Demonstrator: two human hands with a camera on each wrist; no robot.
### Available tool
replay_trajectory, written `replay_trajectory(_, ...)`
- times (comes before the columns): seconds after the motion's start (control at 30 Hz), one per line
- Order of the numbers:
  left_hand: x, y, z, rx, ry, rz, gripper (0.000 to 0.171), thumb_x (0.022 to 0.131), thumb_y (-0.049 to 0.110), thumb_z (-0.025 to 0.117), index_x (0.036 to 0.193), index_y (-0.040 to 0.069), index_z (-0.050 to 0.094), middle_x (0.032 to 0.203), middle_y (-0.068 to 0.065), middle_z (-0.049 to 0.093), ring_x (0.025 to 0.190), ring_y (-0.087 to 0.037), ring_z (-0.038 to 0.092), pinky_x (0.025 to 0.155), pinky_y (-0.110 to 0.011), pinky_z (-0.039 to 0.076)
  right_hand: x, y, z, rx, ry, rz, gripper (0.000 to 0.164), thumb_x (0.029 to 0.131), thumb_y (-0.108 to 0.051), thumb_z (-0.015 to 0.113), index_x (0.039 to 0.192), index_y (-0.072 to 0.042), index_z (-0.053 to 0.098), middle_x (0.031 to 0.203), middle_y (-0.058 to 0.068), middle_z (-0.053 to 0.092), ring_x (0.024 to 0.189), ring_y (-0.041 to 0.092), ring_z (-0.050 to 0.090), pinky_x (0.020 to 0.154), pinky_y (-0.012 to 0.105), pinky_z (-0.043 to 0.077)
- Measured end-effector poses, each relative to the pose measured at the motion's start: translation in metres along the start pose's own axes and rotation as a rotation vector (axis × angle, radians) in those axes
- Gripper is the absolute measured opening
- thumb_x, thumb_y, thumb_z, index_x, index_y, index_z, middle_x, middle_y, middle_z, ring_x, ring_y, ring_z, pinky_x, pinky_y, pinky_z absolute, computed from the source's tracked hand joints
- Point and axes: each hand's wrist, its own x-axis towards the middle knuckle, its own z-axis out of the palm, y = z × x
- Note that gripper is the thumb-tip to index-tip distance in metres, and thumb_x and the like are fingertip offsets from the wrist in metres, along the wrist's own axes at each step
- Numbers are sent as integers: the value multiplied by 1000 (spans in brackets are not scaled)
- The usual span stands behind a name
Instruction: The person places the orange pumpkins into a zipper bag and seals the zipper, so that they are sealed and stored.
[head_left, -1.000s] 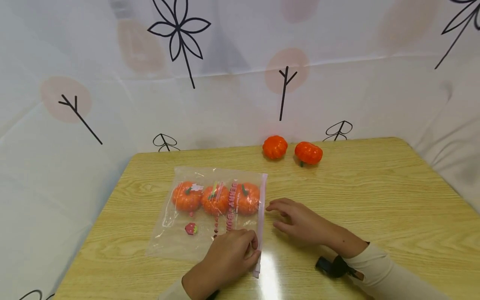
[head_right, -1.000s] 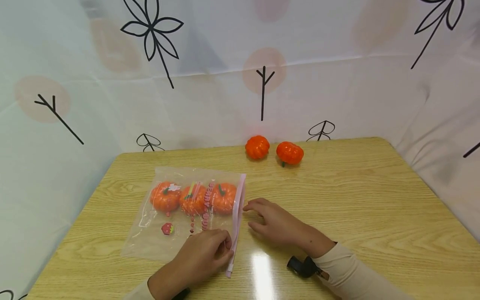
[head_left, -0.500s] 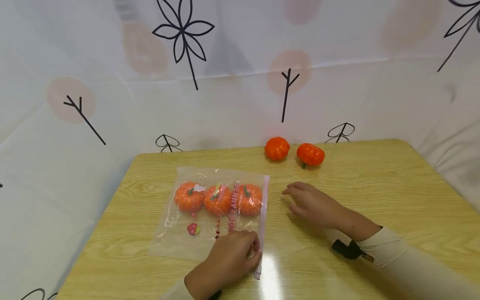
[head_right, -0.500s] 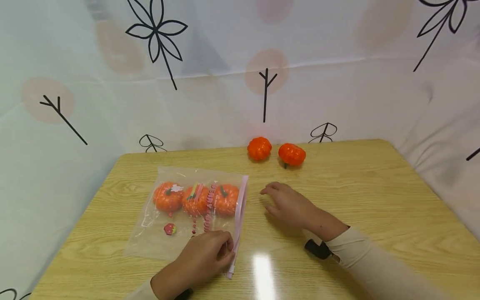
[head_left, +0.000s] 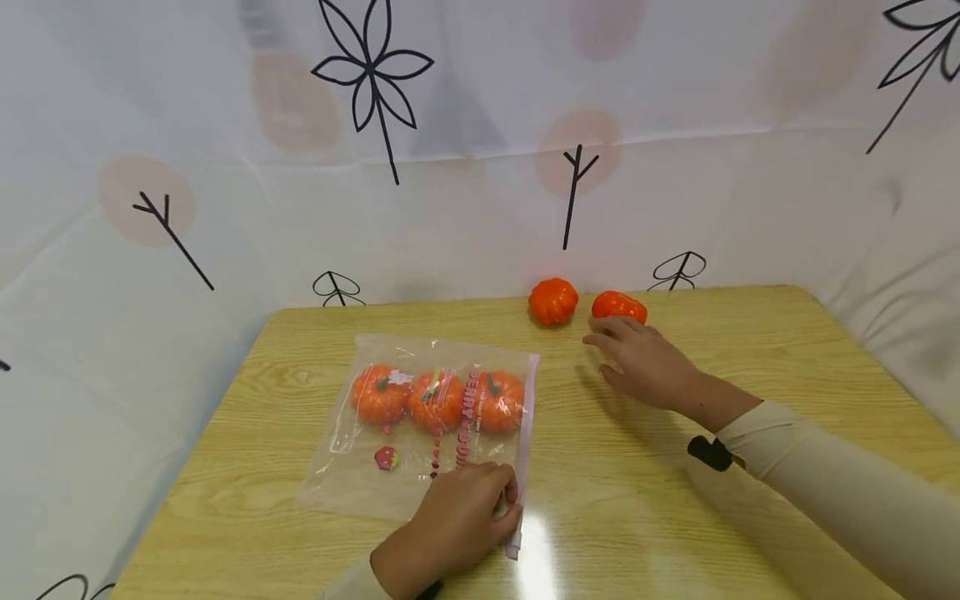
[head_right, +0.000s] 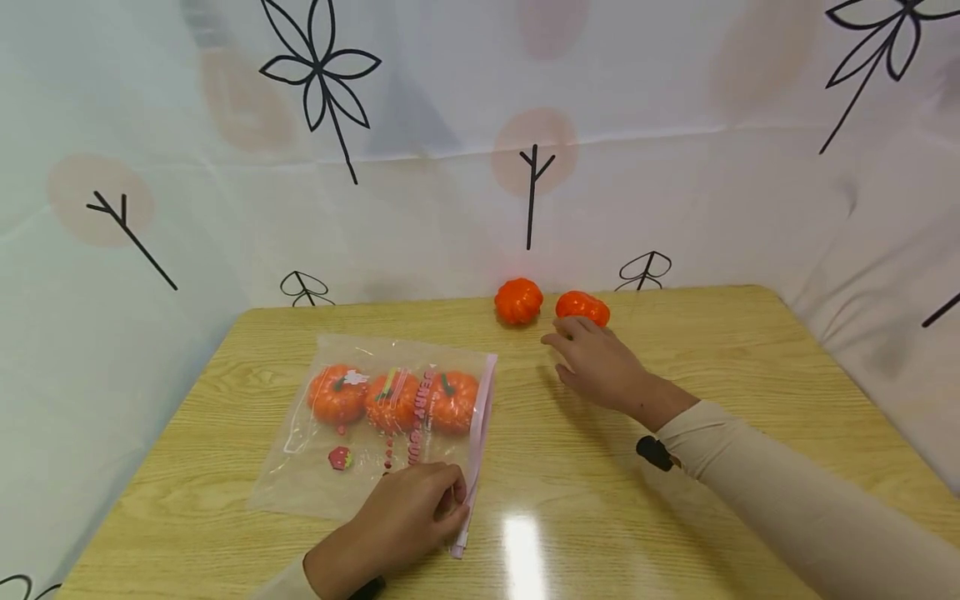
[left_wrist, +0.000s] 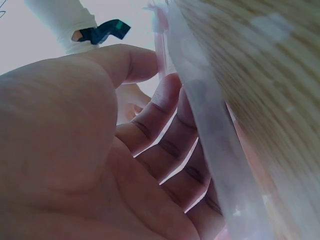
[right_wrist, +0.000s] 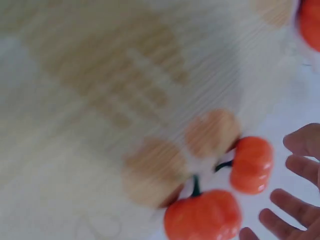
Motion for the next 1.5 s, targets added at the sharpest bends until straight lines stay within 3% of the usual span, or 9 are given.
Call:
replay_trajectory(0.23,1,0,0,0,-12,-10,10,88,31,68,84,23,62,68,18,46,60,2,40,51,-18,33,9,23,-1,-318,38,-174,55,77,-3,82,128,-7,60,131,22,54,123,42,52,88,57,51)
replay_trajectory(0.43,0,1,-1,7,-16,-16,11,87,31,68,83,23,62,67,17,45,59,1,40,52,-19,33,17,40,0,-448,-44,-160,67,76,4,81,136,-11,54,148,21,46,134,47,45,96,60,48)
replay_trajectory(0.6,-1,1,-2,12,-28,-23,12,88,32,68,82,23,62,66,17,44,59,1,40,52,-20,33,20,45,2,-458,-98,-135,76,76,7,80,143,-12,50,154,21,40,131,50,46,92,60,50)
replay_trajectory(0.97,0,0,-1,22,-25,-14,12,87,32,68,81,22,62,66,17,44,59,1,39,52,-19,33,28,45,9,-445,-153,-104,83,76,9,79,148,-12,44,157,21,34,107,47,56,73,50,56)
replay_trajectory(1.23,1,0,2,26,-34,-16,12,88,33,68,83,23,63,67,17,44,59,1,39,52,-19,33,26,46,7,-465,-178,-40,73,80,6,77,145,-3,45,152,27,38,111,48,56,77,51,57)
replay_trajectory(1.5,1,-1,4,35,-16,-3,12,88,32,68,82,23,63,66,17,44,58,2,39,52,-18,33,22,48,7,-391,-142,22,63,83,6,74,140,-1,47,147,30,40,105,51,58,75,53,56)
